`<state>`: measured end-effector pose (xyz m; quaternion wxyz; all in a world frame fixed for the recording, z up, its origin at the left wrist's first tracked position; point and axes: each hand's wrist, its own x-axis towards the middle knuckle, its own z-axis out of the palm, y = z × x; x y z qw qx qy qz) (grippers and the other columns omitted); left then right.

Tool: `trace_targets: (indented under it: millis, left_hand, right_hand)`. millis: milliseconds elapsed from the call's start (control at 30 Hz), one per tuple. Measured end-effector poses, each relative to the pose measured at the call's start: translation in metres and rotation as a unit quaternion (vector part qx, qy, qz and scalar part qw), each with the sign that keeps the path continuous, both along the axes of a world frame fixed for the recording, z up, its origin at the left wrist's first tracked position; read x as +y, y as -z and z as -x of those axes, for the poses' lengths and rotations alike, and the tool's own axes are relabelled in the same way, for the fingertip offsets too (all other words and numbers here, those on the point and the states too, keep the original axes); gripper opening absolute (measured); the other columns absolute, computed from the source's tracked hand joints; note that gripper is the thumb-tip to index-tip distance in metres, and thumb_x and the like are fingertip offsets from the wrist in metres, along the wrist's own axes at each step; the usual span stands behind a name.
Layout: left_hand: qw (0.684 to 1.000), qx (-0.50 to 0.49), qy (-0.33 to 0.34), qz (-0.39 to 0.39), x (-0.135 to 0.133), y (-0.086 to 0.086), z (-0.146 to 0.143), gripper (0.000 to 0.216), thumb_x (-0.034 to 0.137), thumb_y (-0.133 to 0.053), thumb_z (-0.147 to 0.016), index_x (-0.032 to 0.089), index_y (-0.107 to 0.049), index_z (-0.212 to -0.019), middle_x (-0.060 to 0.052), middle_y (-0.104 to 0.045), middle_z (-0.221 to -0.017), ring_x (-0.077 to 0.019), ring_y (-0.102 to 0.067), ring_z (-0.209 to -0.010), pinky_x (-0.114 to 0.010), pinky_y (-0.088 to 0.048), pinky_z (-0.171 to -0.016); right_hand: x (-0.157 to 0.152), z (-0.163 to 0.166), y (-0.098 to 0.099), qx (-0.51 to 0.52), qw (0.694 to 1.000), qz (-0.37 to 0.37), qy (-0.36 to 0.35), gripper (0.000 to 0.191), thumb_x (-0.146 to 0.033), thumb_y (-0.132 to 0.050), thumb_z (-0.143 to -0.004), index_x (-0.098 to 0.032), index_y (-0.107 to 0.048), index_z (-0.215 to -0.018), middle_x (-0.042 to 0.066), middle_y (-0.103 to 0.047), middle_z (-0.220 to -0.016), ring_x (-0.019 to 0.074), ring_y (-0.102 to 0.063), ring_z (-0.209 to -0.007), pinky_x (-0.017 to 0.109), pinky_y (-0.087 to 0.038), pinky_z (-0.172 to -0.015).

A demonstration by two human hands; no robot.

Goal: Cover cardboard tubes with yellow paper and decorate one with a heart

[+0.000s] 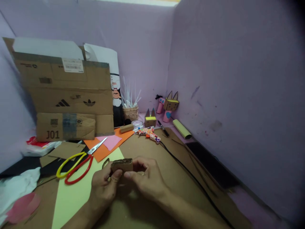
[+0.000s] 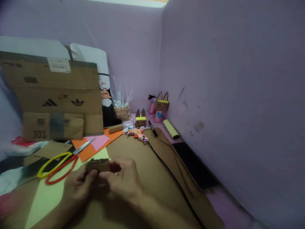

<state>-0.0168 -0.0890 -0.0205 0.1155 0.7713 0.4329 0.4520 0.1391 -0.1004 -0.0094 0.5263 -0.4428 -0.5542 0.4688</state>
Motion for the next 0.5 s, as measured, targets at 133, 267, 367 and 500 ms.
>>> trace_targets:
  millis: [133,267,367,500]
  left_hand:
    - [1.0,-0.009,0.024,0.009,-0.002,-0.004,0.0,0.017,0.028,-0.048,-0.082,0.021,-0.062,-0.079,0.004,-0.065,-0.058,-0.011,-0.06,-0.048,-0.016,-0.045,-0.044]
    - [0.998,-0.026,0.0,0.058,-0.005,0.001,-0.001,0.02,0.034,-0.049,-0.081,0.02,-0.064,-0.077,0.002,-0.066,-0.058,-0.0135,-0.061,-0.051,-0.019,-0.046,-0.047]
    - [0.986,-0.045,-0.024,0.156,0.001,0.009,-0.003,0.027,0.041,-0.048,-0.081,0.019,-0.063,-0.078,0.001,-0.065,-0.059,-0.0164,-0.062,-0.058,-0.021,-0.048,-0.051]
    - [0.966,-0.058,0.026,0.251,0.008,-0.011,0.003,0.037,0.042,-0.045,-0.082,0.021,-0.053,-0.111,-0.002,-0.067,-0.082,-0.0151,-0.06,-0.062,-0.022,-0.048,-0.056]
  right_hand:
    - [0.002,0.002,0.003,0.045,0.998,0.037,-0.008,0.004,-0.012,-0.065,-0.057,-0.014,-0.066,-0.062,-0.004,-0.055,-0.052,0.0089,-0.047,-0.05,0.018,-0.037,-0.048]
    - [0.003,0.003,0.006,0.052,0.997,0.044,-0.029,0.01,-0.017,-0.066,-0.06,-0.014,-0.068,-0.069,-0.001,-0.062,-0.061,0.0109,-0.052,-0.055,0.02,-0.039,-0.052]
    - [0.008,0.003,0.011,0.071,0.995,0.064,-0.025,0.015,-0.02,-0.067,-0.06,-0.013,-0.069,-0.074,0.003,-0.067,-0.068,0.0136,-0.057,-0.061,0.023,-0.043,-0.056]
    - [0.027,-0.008,0.015,0.208,0.97,0.118,0.04,0.024,-0.031,-0.072,-0.059,-0.012,-0.066,-0.071,0.003,-0.065,-0.061,0.0142,-0.058,-0.053,0.024,-0.044,-0.05]
